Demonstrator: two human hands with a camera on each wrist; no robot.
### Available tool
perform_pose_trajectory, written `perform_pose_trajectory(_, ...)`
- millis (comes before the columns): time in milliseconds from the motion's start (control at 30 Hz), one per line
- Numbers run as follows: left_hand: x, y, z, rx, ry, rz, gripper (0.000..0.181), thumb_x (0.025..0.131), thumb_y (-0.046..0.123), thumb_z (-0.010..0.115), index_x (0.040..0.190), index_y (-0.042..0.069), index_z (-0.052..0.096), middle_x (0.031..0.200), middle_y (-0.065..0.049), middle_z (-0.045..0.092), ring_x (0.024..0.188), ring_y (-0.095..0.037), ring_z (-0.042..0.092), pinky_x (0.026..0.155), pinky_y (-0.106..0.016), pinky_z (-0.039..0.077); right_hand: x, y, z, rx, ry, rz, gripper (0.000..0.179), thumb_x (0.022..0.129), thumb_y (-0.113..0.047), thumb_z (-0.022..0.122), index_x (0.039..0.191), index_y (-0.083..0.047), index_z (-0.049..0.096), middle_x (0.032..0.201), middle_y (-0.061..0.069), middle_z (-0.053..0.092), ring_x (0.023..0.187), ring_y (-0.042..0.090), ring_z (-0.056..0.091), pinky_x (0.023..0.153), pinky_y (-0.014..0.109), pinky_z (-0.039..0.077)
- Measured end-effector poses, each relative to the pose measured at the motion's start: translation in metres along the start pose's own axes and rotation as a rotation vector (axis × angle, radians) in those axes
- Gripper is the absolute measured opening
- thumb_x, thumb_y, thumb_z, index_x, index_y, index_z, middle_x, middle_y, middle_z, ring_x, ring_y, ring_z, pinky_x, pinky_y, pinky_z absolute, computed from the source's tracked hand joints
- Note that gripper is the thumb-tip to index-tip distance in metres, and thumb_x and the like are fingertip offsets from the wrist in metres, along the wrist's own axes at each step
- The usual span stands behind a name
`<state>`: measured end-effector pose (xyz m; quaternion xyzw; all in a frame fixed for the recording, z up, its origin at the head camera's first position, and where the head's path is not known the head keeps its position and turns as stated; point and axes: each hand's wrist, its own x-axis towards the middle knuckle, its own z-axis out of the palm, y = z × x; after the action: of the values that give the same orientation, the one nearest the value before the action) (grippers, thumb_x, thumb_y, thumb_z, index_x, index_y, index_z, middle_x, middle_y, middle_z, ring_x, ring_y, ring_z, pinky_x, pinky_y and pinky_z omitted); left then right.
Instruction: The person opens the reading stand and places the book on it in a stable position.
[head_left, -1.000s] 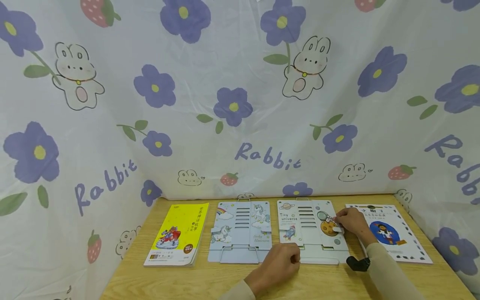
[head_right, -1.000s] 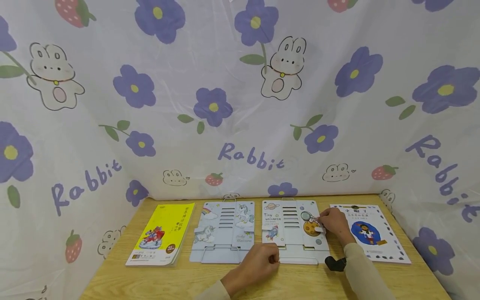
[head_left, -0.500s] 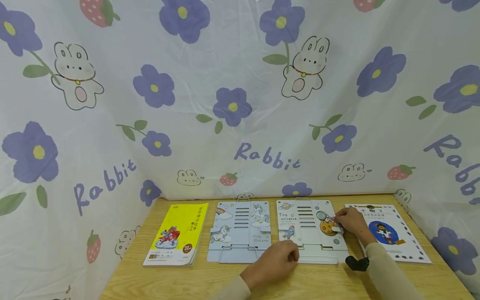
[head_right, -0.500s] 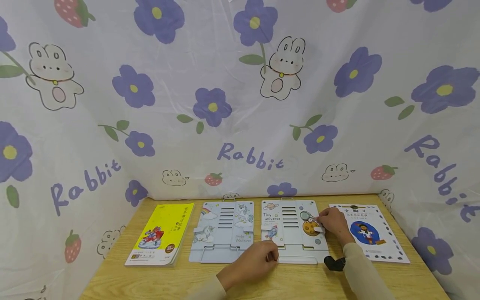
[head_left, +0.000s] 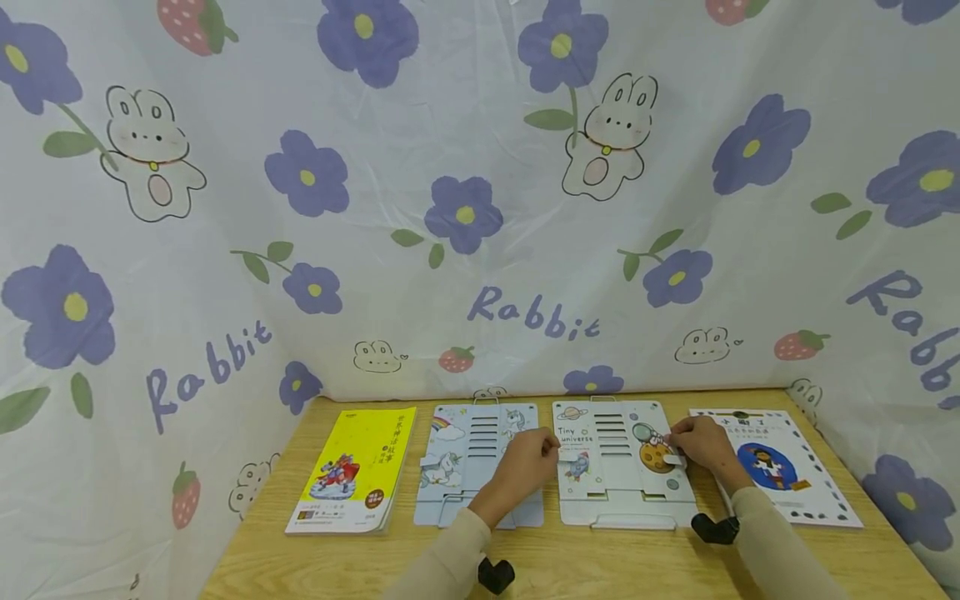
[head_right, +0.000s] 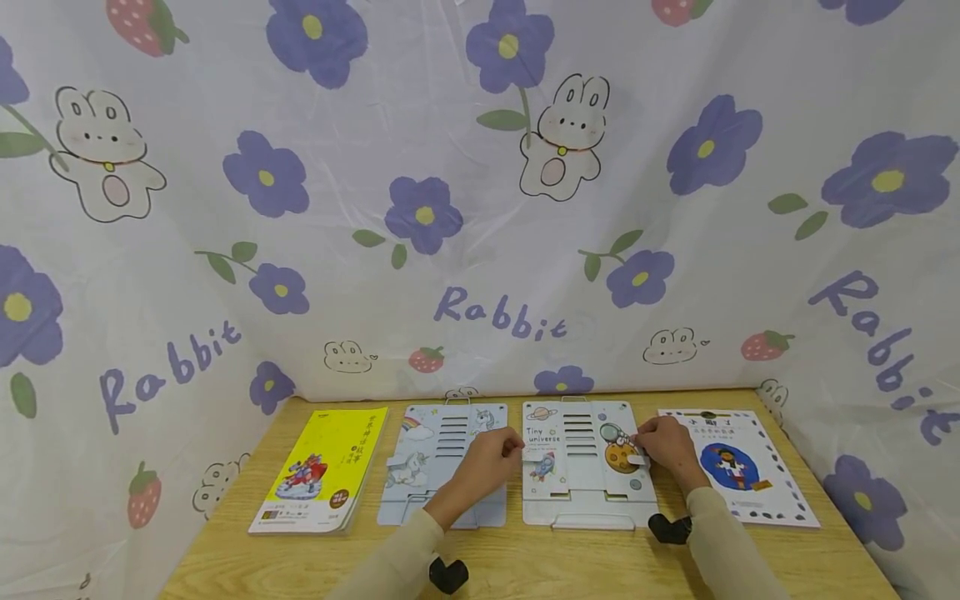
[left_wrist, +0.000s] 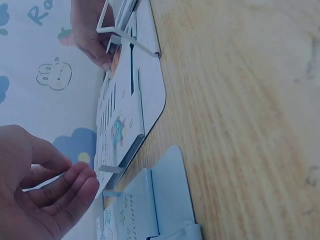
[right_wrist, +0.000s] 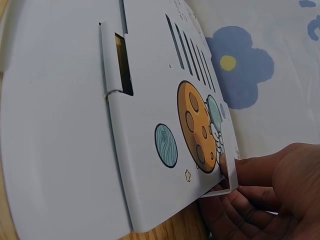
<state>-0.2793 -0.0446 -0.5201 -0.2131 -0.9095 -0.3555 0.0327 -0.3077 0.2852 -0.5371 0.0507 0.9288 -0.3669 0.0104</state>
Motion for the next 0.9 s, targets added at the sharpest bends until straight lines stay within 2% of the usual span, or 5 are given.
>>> perform_pose_trajectory(167, 0.013, -0.002, 0.003, 0.003, 0.051, -0.072, 0.016, 0.102, 0.005, 0.064, 0.11, -0.004, 0.074, 0.095, -0.01, 0.076, 0.076, -0.01, 0.066, 0.066, -0.023, 0.055, 0.001, 0.0, 0.001, 0.006, 0.008, -0.01, 0.032, 0.098, -0.013, 0.071, 0.112, 0.016, 0.071, 0.092, 0.021, 0.073, 0.079, 0.024, 0.064, 0.065, 0.032, 0.05)
perform_pose_trajectory(333, 0.022, -0.004, 0.011, -0.045, 0.057, -0.152, 0.019, 0.101, 0.006, 0.062, 0.112, -0.008, 0.07, 0.086, -0.011, 0.073, 0.063, -0.011, 0.059, 0.058, -0.024, 0.051, 0.002, 0.003, 0.002, 0.013, 0.013, -0.015, 0.032, 0.098, -0.013, 0.071, 0.112, 0.016, 0.071, 0.091, 0.021, 0.073, 0.077, 0.024, 0.064, 0.064, 0.031, 0.049)
perform_pose_trajectory(533, 0.029, -0.019, 0.03, -0.05, 0.075, -0.156, 0.019, 0.099, 0.01, 0.061, 0.105, -0.006, 0.066, 0.077, -0.008, 0.065, 0.057, -0.013, 0.052, 0.054, -0.029, 0.047, -0.001, 0.004, 0.004, 0.013, 0.012, -0.017, 0.032, 0.098, -0.014, 0.071, 0.112, 0.014, 0.072, 0.093, 0.021, 0.074, 0.076, 0.022, 0.066, 0.066, 0.034, 0.053)
perform_pose_trajectory(733, 0.033, -0.011, 0.028, -0.115, 0.07, -0.215, 0.03, 0.1, 0.013, 0.061, 0.117, -0.011, 0.064, 0.081, -0.011, 0.064, 0.061, -0.017, 0.054, 0.055, -0.03, 0.048, -0.002, -0.001, 0.003, 0.027, 0.023, 0.008, 0.032, 0.098, -0.013, 0.071, 0.114, 0.015, 0.071, 0.096, 0.022, 0.074, 0.08, 0.023, 0.065, 0.065, 0.031, 0.051)
perform_pose_trajectory(900, 0.035, -0.006, 0.026, -0.13, 0.073, -0.29, 0.036, 0.102, 0.012, 0.06, 0.129, -0.011, 0.063, 0.105, -0.022, 0.075, 0.074, -0.02, 0.063, 0.064, -0.03, 0.054, -0.003, -0.001, 0.003, 0.028, 0.028, -0.002, 0.032, 0.099, -0.011, 0.07, 0.115, 0.016, 0.07, 0.098, 0.025, 0.073, 0.078, 0.023, 0.065, 0.065, 0.03, 0.051)
